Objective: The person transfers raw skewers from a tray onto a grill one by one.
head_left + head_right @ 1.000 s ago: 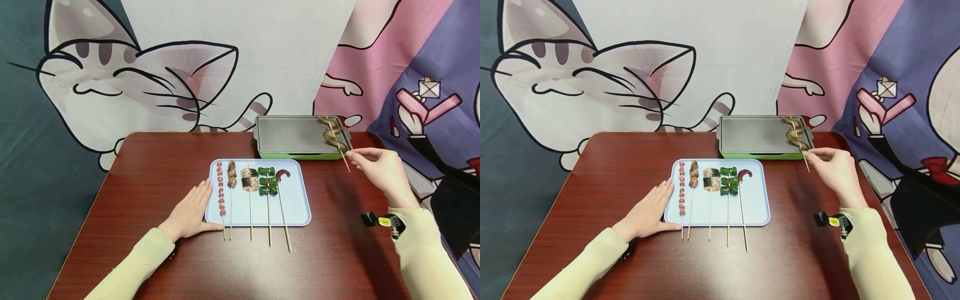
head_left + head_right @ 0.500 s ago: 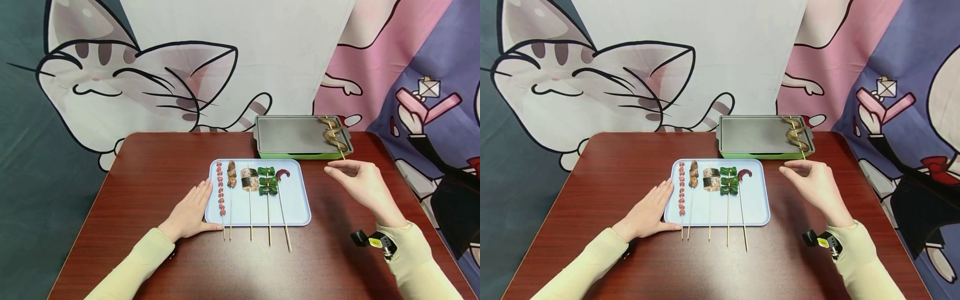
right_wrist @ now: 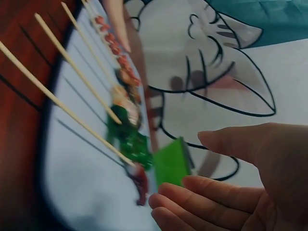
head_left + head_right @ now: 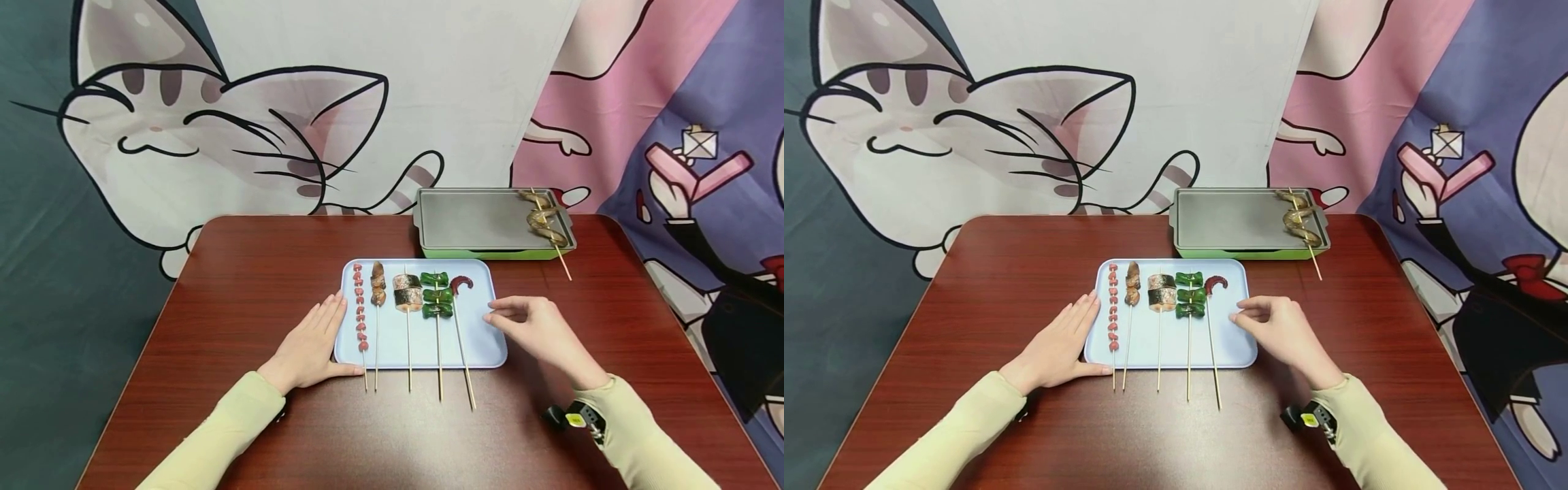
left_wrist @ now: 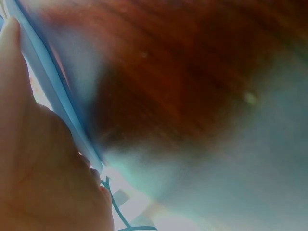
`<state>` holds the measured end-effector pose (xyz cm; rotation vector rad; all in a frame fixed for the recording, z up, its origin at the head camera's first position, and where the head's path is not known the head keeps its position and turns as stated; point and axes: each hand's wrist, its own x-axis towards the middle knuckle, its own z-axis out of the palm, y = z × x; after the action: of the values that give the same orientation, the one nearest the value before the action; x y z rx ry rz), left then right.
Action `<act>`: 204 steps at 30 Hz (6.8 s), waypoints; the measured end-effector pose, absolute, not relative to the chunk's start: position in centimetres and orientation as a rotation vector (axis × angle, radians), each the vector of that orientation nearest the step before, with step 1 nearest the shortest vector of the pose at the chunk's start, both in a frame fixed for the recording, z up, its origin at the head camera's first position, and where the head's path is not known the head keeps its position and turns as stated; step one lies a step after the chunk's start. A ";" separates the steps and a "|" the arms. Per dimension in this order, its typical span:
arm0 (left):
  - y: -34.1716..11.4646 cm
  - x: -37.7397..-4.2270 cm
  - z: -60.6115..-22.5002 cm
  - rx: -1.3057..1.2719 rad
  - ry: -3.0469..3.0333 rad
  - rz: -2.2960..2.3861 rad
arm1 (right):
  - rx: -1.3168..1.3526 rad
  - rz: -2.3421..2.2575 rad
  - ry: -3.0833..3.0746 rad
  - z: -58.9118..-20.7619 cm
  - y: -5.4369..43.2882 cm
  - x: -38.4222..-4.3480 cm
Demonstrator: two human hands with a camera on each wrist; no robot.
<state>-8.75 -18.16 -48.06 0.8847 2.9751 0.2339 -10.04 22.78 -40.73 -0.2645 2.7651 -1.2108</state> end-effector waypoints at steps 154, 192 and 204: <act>-18.2 -8.8 -48.2 0.865 2.955 0.249 | -0.143 -1.220 2.935 -35.3 24.3 -11.5; -18.2 -8.8 -48.3 0.874 2.963 0.276 | -0.226 -1.351 2.501 -44.7 17.6 -9.0; -18.2 -8.8 -48.2 0.883 2.975 0.278 | -0.264 -1.413 2.437 -46.6 16.3 -8.9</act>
<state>-8.79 -18.24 -48.16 0.8831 2.9748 0.2779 -8.94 16.29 -46.64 -0.2641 2.4370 -1.4129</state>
